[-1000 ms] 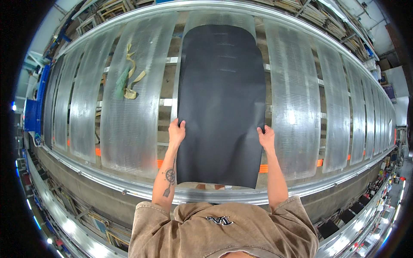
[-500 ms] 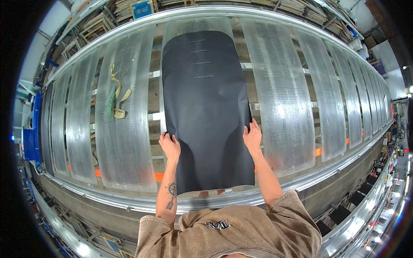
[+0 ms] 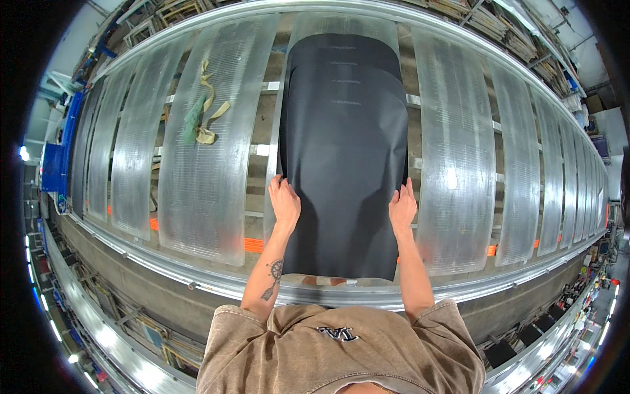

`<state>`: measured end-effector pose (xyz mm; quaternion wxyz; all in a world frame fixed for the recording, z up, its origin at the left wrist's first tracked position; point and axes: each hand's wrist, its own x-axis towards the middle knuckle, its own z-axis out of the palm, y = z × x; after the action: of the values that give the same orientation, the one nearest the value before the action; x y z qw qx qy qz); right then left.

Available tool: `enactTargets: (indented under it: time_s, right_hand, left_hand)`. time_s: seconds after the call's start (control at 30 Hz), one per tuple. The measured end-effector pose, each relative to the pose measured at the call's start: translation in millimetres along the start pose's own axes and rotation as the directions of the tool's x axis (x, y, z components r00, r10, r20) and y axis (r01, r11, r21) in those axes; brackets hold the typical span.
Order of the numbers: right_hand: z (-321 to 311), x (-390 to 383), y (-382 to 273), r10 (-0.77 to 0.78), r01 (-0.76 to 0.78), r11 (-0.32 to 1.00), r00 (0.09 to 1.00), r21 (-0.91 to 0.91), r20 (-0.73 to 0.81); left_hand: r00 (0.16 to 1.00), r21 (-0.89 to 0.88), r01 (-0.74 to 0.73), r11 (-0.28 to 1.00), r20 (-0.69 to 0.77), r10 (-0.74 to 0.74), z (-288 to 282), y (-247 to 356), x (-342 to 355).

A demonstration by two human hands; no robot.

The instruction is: The person picks up a black seat cushion from a conveyor belt, wipes it with a cloth, and places it back on the belt. The person then picks up a large black mat, unfolds it, and places it on the conveyor belt. The person continues to handle and arrange seat cushions on the conveyor belt.

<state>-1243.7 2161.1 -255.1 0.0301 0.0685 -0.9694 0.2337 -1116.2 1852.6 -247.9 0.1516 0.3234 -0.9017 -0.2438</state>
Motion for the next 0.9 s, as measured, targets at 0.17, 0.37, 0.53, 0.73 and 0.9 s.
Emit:
enactTargets:
  time_s: [0.17,0.37,0.53,0.73,0.9]
  right_hand:
    - [-1,2,-3,-0.056,0.06,0.997,0.996,0.055,-0.074]
    - [-4,25,24,0.149,-0.155,0.962,0.988,0.224,0.045]
    - [8,29,50,0.186,-0.192,0.939,0.981,0.286,0.047]
    - [8,31,50,0.188,-0.196,0.939,0.981,0.284,0.053]
    - [-3,35,28,0.255,-0.24,0.908,0.967,0.344,0.003]
  left_hand:
    - [0.996,-0.077,0.086,0.993,0.011,-0.085,5,-21,8]
    - [0.945,-0.245,0.318,0.916,0.166,-0.283,-8,-33,32]
    - [0.943,-0.215,0.322,0.922,0.165,-0.29,-2,-47,38]
    - [0.952,-0.25,0.306,0.919,0.107,-0.288,3,-49,37]
    - [0.951,-0.328,0.304,0.895,0.04,-0.308,1,-39,36]
